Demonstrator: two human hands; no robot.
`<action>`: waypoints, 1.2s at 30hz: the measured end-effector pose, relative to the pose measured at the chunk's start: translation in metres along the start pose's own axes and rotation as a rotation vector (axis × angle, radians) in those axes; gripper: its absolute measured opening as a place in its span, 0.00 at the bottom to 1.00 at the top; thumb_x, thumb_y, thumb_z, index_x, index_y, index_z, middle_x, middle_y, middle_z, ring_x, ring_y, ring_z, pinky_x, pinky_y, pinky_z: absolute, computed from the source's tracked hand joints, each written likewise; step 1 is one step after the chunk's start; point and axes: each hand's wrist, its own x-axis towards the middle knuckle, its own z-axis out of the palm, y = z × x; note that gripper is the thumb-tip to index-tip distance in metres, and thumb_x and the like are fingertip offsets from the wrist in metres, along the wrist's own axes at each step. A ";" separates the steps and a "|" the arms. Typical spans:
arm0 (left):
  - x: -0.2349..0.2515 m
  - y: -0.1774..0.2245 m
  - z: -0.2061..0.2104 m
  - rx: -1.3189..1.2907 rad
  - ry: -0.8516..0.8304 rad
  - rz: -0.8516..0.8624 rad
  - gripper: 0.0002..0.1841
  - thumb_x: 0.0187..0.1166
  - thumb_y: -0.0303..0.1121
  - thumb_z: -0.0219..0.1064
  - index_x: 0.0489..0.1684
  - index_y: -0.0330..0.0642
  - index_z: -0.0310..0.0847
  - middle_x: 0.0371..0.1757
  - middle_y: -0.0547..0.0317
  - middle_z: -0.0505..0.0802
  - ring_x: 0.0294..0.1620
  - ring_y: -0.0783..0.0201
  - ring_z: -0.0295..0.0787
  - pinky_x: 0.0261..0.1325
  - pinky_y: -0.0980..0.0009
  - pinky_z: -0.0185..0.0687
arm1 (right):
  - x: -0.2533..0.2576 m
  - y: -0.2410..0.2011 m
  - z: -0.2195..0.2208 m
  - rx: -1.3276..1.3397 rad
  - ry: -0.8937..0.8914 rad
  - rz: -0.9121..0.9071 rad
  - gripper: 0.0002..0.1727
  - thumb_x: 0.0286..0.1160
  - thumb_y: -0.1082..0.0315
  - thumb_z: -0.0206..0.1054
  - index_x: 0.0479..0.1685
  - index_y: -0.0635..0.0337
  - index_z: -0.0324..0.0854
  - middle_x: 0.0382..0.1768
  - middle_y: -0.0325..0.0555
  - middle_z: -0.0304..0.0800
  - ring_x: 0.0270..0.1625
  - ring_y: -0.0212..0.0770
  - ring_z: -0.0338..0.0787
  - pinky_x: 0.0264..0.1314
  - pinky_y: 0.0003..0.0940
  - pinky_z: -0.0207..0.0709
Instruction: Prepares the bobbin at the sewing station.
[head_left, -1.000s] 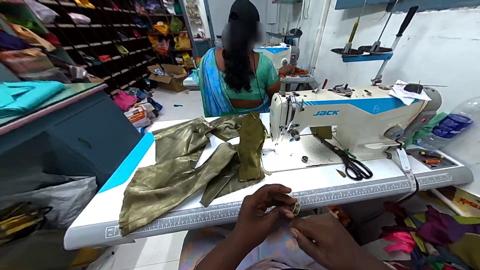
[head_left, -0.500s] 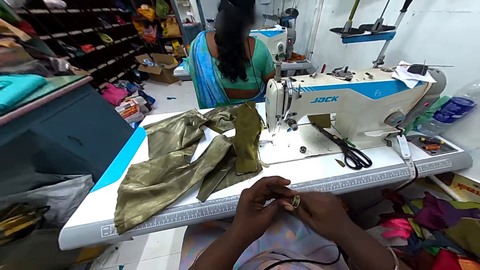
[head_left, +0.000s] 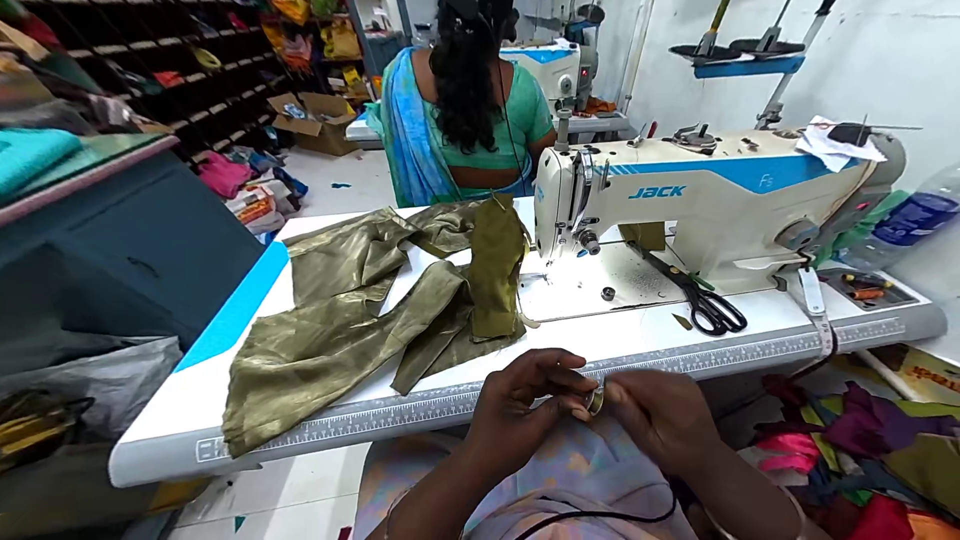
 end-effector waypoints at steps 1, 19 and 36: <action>0.001 0.000 0.001 -0.005 -0.001 0.004 0.21 0.71 0.22 0.77 0.61 0.49 0.83 0.47 0.67 0.97 0.45 0.74 0.96 0.54 0.77 0.91 | -0.001 0.007 0.004 -0.034 0.000 0.027 0.17 0.89 0.61 0.53 0.34 0.58 0.81 0.20 0.39 0.79 0.22 0.29 0.78 0.25 0.20 0.73; 0.000 0.001 0.004 -0.010 -0.014 0.017 0.20 0.71 0.23 0.76 0.61 0.48 0.83 0.48 0.67 0.97 0.45 0.74 0.95 0.54 0.77 0.91 | 0.000 0.002 -0.002 0.014 -0.001 0.033 0.18 0.92 0.59 0.52 0.34 0.57 0.78 0.21 0.38 0.77 0.23 0.27 0.78 0.26 0.18 0.73; -0.002 -0.001 0.002 0.014 0.015 0.001 0.20 0.71 0.23 0.76 0.60 0.49 0.83 0.47 0.67 0.97 0.45 0.74 0.95 0.54 0.77 0.91 | -0.007 -0.013 -0.001 0.020 0.004 -0.077 0.18 0.95 0.57 0.48 0.41 0.56 0.79 0.26 0.41 0.83 0.29 0.31 0.84 0.34 0.22 0.80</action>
